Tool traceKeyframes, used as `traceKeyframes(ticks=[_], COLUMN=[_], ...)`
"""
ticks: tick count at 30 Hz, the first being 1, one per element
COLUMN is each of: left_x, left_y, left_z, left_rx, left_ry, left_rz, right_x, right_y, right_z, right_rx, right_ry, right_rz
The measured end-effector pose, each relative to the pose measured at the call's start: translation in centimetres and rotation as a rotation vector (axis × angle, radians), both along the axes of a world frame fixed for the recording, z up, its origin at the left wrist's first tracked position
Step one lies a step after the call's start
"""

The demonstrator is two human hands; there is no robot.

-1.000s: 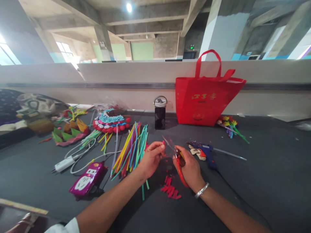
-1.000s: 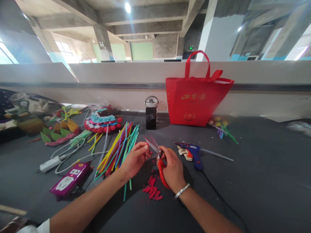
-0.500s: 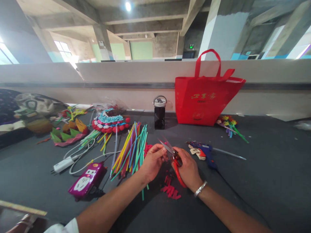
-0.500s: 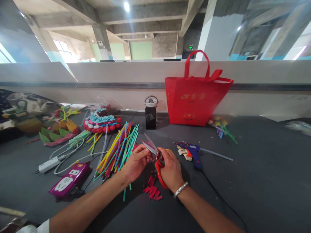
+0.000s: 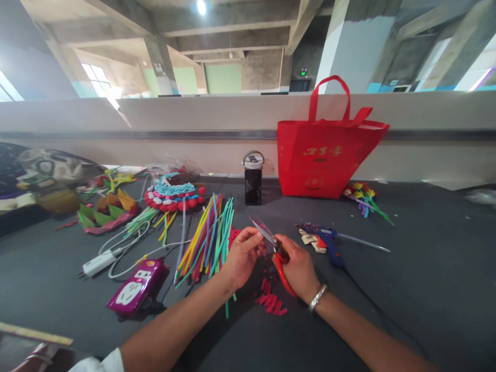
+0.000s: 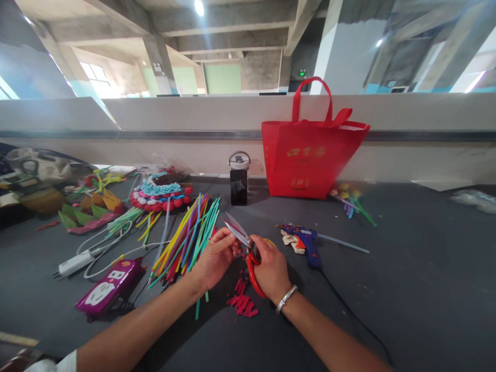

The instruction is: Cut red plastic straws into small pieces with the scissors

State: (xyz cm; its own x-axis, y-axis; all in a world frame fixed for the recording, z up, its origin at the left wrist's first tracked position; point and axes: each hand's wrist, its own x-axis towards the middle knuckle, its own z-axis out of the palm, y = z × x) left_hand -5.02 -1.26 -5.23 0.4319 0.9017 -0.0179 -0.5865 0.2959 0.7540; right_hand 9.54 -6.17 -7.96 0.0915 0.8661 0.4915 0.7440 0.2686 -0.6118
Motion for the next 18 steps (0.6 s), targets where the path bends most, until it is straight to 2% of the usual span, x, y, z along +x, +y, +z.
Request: traceKeyframes(ticks=[8,18], left_x=[-0.06,-0.15], left_y=[-0.34,-0.26], left_z=[0.61,0.33], left_rx=[0.039,0.052], left_ry=[0.055,0.066], left_rz=[0.045,0.036], right_x=[-0.09,-0.2], right_y=[-0.11,-0.31], right_z=[-0.19,-0.38], right_rx=[0.027,0.044], right_ry=[-0.005,0.024], right_rz=[-0.006,0.011])
